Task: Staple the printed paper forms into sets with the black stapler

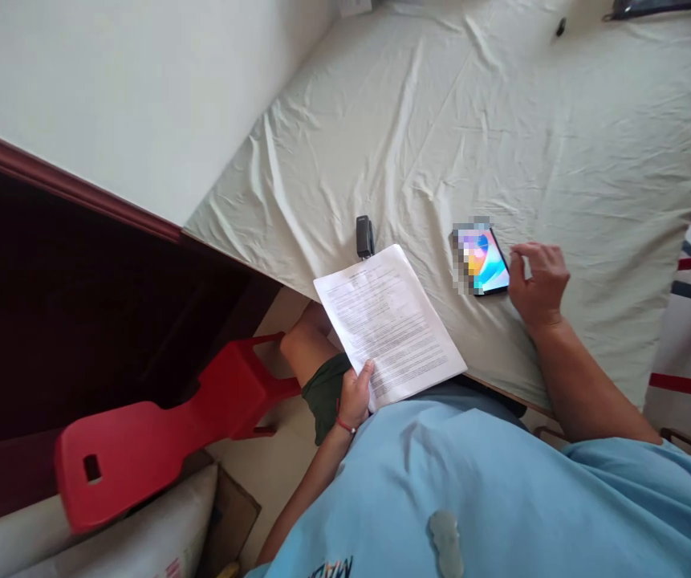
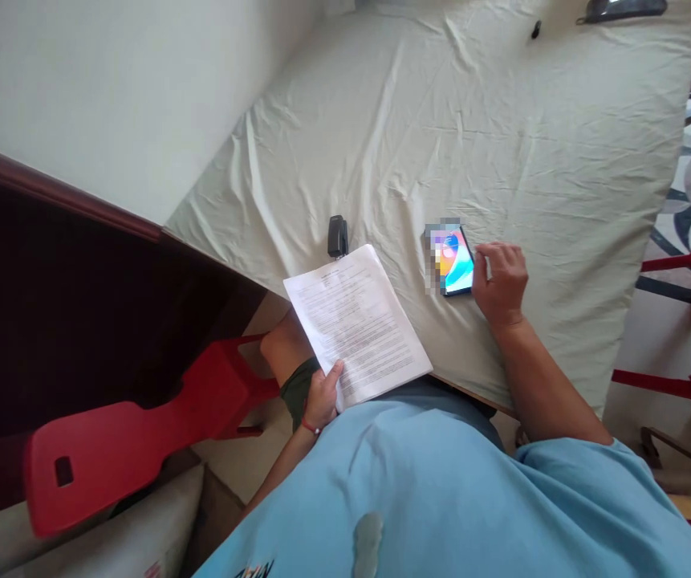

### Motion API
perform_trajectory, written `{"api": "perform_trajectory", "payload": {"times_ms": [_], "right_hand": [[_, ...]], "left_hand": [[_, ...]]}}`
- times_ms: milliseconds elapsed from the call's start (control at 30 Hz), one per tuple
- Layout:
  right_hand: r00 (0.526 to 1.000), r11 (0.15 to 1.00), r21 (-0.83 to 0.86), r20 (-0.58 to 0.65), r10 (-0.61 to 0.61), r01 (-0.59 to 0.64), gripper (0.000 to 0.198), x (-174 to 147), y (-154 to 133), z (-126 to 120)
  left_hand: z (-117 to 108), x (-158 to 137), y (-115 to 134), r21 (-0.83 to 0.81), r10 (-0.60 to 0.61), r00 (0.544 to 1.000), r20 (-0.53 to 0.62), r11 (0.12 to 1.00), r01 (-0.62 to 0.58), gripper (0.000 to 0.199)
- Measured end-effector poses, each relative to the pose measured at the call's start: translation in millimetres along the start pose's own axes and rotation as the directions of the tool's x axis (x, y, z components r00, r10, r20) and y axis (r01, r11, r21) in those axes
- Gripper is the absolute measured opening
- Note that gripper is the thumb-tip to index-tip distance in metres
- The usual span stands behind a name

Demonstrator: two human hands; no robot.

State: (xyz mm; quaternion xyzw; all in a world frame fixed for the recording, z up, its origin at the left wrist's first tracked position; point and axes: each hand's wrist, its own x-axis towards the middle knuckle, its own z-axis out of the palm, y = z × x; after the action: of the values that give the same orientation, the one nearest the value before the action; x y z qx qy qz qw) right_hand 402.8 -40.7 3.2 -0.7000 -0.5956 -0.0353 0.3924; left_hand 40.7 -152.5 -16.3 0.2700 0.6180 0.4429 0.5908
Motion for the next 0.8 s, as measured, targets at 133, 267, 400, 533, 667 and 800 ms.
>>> {"api": "perform_trajectory", "payload": {"times_ms": [133,267,400,533,667,800], "right_hand": [[0.986,0.992,-0.005,0.106,-0.126,0.127,0.026,0.1,-5.5,1.6],[0.948,0.967,-0.047,0.216,-0.234,0.249,0.031,-4.4,-8.4,1.8],[0.904,0.954,-0.041,0.334,-0.266,0.296,0.030,-8.6,-13.9,3.7],[0.966,0.977,-0.142,0.225,-0.124,0.159,0.030,-5.8,-6.2,4.5],[0.998,0.976,-0.208,-0.024,0.064,-0.068,0.031,0.4,14.4,2.3],[0.991,0.981,-0.141,-0.037,0.131,-0.135,0.029,2.2,23.8,2.3]], "left_hand": [[-4.2,-0.9,-3.3,0.121,0.065,0.998,-0.025,0.991,-0.061,0.054],[-6.6,-0.7,-5.6,0.117,0.072,0.997,0.006,0.991,-0.072,0.053],[-5.8,0.0,-4.0,0.130,0.077,0.997,-0.001,0.989,-0.076,0.052],[-3.2,-2.0,1.7,0.183,0.103,0.995,0.004,0.978,-0.102,0.051],[-1.8,-4.0,4.6,0.198,0.097,0.995,-0.001,0.976,-0.095,0.051],[-1.8,-3.5,3.5,0.195,0.097,0.995,-0.014,0.976,-0.092,0.048]]}}
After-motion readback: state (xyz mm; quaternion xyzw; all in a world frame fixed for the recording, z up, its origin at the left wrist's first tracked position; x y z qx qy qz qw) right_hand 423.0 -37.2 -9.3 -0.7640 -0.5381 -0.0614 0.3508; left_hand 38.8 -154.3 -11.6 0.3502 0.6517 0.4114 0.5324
